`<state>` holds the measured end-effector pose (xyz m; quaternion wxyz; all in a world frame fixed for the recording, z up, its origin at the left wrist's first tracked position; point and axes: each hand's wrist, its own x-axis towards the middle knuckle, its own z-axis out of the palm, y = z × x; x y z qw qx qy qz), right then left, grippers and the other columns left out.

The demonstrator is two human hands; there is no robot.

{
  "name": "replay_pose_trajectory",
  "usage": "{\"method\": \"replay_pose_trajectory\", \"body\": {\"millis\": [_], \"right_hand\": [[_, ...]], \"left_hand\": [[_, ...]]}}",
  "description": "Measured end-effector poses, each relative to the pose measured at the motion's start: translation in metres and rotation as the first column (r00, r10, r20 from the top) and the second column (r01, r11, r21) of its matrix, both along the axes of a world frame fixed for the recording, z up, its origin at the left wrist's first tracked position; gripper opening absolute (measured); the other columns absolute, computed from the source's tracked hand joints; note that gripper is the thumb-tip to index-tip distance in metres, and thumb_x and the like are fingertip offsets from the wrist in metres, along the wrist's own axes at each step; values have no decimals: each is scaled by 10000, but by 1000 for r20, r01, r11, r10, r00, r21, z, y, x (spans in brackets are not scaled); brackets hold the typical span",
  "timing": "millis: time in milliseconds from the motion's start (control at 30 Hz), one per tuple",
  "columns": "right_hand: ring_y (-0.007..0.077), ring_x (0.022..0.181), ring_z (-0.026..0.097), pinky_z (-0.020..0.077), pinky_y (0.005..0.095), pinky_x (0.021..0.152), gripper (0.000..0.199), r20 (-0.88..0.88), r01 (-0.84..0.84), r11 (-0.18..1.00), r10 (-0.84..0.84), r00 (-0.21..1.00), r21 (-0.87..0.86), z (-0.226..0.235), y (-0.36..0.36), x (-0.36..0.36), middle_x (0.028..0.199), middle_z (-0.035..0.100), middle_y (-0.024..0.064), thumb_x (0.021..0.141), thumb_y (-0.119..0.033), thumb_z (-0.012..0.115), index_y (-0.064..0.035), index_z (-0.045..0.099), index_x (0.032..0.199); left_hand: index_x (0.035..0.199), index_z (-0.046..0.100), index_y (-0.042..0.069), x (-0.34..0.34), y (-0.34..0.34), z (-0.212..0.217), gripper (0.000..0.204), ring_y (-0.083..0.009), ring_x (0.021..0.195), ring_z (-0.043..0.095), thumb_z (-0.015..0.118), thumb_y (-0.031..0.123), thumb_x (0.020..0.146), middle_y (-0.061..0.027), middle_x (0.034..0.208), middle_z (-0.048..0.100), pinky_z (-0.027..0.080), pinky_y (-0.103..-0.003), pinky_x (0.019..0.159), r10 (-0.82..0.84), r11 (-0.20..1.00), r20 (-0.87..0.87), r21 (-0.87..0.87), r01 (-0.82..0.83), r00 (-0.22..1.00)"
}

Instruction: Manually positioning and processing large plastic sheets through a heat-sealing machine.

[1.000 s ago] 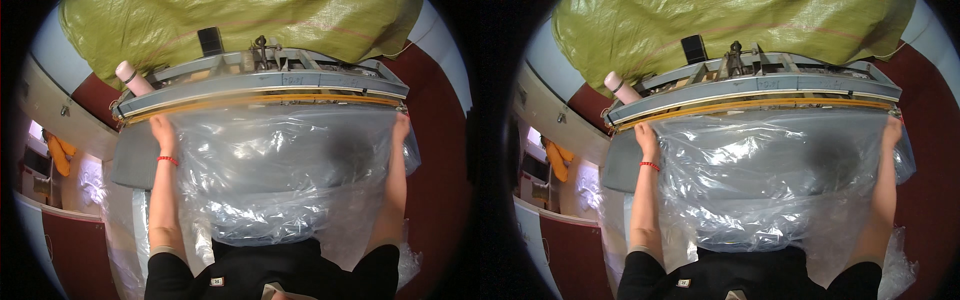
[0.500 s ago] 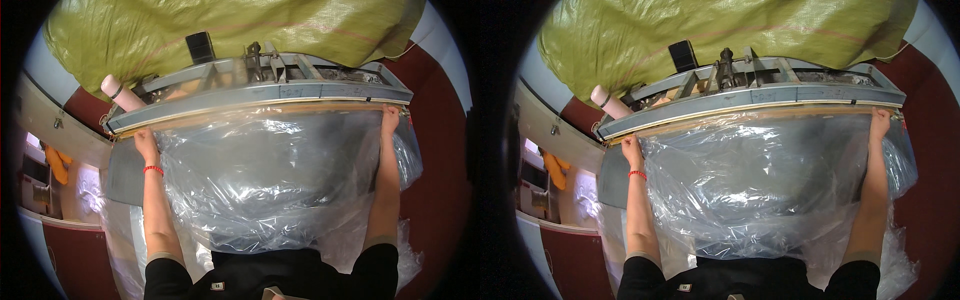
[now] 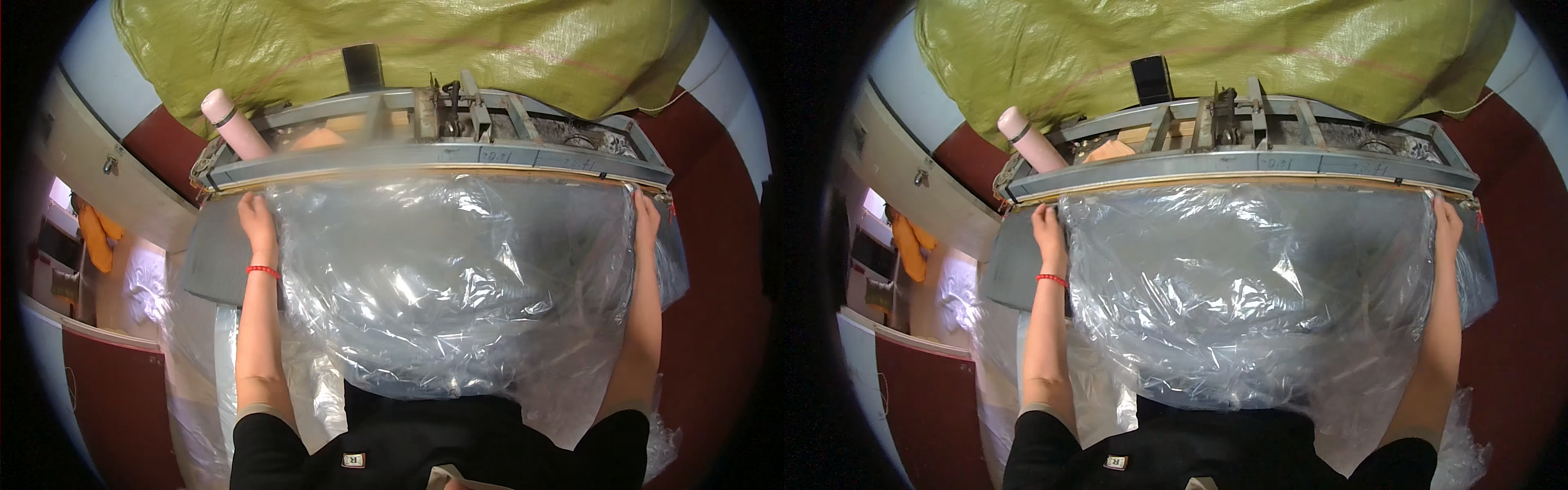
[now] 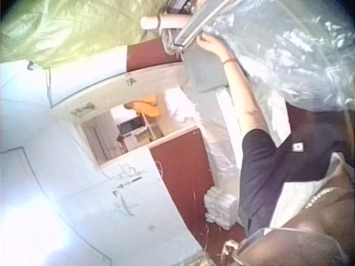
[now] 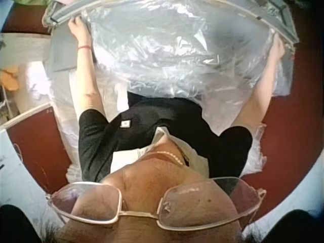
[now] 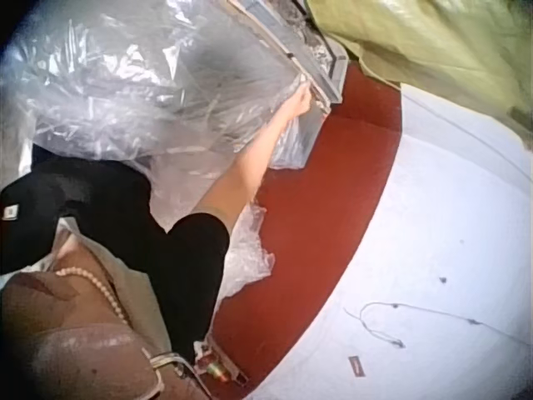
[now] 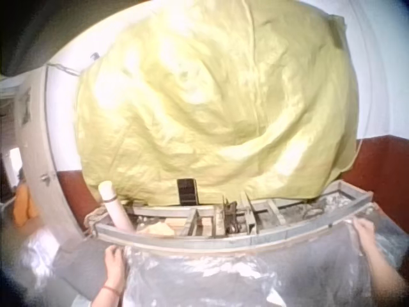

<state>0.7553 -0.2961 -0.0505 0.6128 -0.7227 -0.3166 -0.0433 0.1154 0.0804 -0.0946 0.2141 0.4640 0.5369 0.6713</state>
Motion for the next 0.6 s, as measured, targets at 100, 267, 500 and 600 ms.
{"method": "replay_pose_trajectory", "body": {"millis": [100, 267, 500, 600], "right_hand": [[67, 650, 405, 345, 209, 601, 240, 275, 42, 986, 4, 962, -163, 22, -53, -39, 650, 448, 6, 824, -151, 577, 43, 500, 706], [86, 500, 325, 286, 286, 454, 293, 200, 106, 876, -12, 980, -470, -26, -197, -25, 491, 305, 29, 740, -108, 571, 15, 381, 554], [116, 661, 540, 434, 265, 641, 173, 258, 146, 848, -11, 966, -510, 27, -179, -88, 689, 595, 92, 802, -146, 588, 27, 593, 808], [84, 747, 533, 426, 217, 693, 134, 69, -267, 893, 312, 948, -363, 85, -52, -188, 805, 609, 29, 807, -109, 579, 17, 606, 845]], "left_hand": [[839, 604, -35, 3, -36, 14, 232, -322, 839, 518, 540, 186, 804, -183, 803, 588, 399, -387, 774, -48, 999, -732, -47, 21, 680], [834, 606, 6, 11, -83, 32, 172, -228, 784, 530, 557, 168, 804, -113, 774, 596, 411, -327, 729, -277, 960, -430, -93, 263, 859], [814, 531, 74, 66, -188, 91, 72, -161, 947, 545, 543, 141, 837, -91, 1083, 560, 416, -265, 753, -870, 380, 331, -26, 925, 367], [794, 516, 74, 67, -218, 91, 93, -190, 981, 539, 555, 152, 826, -122, 1147, 524, 423, -293, 764, -892, 330, 333, 18, 944, 305]]}}
